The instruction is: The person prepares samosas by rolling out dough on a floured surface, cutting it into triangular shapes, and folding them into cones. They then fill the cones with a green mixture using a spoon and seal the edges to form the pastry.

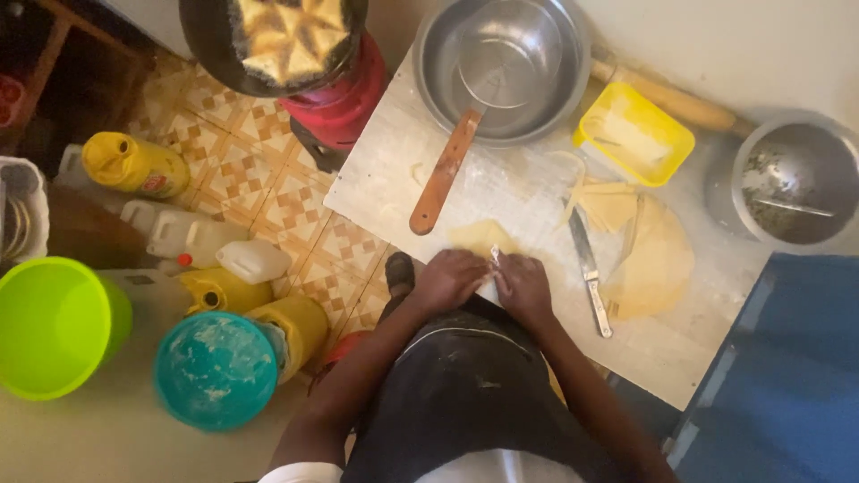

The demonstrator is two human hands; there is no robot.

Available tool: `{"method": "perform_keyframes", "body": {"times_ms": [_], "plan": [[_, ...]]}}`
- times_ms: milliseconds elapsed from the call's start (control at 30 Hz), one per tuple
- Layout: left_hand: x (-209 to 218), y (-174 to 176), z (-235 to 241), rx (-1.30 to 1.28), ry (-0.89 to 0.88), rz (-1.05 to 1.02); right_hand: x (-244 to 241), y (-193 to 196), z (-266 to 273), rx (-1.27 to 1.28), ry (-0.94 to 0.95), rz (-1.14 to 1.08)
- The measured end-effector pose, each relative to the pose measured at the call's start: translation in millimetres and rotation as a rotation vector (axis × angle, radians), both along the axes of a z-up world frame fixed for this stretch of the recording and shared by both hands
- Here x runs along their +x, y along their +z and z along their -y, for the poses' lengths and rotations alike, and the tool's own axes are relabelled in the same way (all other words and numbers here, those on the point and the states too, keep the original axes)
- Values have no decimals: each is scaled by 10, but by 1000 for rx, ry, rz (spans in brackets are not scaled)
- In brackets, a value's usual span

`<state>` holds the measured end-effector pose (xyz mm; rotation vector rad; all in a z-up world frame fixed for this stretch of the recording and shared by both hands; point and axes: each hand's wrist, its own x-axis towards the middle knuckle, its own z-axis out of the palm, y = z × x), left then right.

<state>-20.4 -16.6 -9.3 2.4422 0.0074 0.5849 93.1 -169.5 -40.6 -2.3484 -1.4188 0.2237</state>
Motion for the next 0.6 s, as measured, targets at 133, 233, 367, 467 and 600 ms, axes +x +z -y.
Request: {"method": "perform_keyframes", "body": {"times_ms": [133, 233, 367, 467, 600], "plan": [[-9, -217, 44, 89, -1, -29, 106, 119, 37, 145, 49, -25], [12, -193, 36, 101, 12, -40, 515, 353, -26, 134, -200, -68], [-15, -161, 35, 106, 18, -77, 1554, 472, -267, 269, -336, 555], [-9, -190, 21, 77, 27, -57, 1978, 873, -653, -66, -500, 442], [-20, -52, -34, 4, -18, 14, 2283, 853, -980, -517, -690, -331]]}}
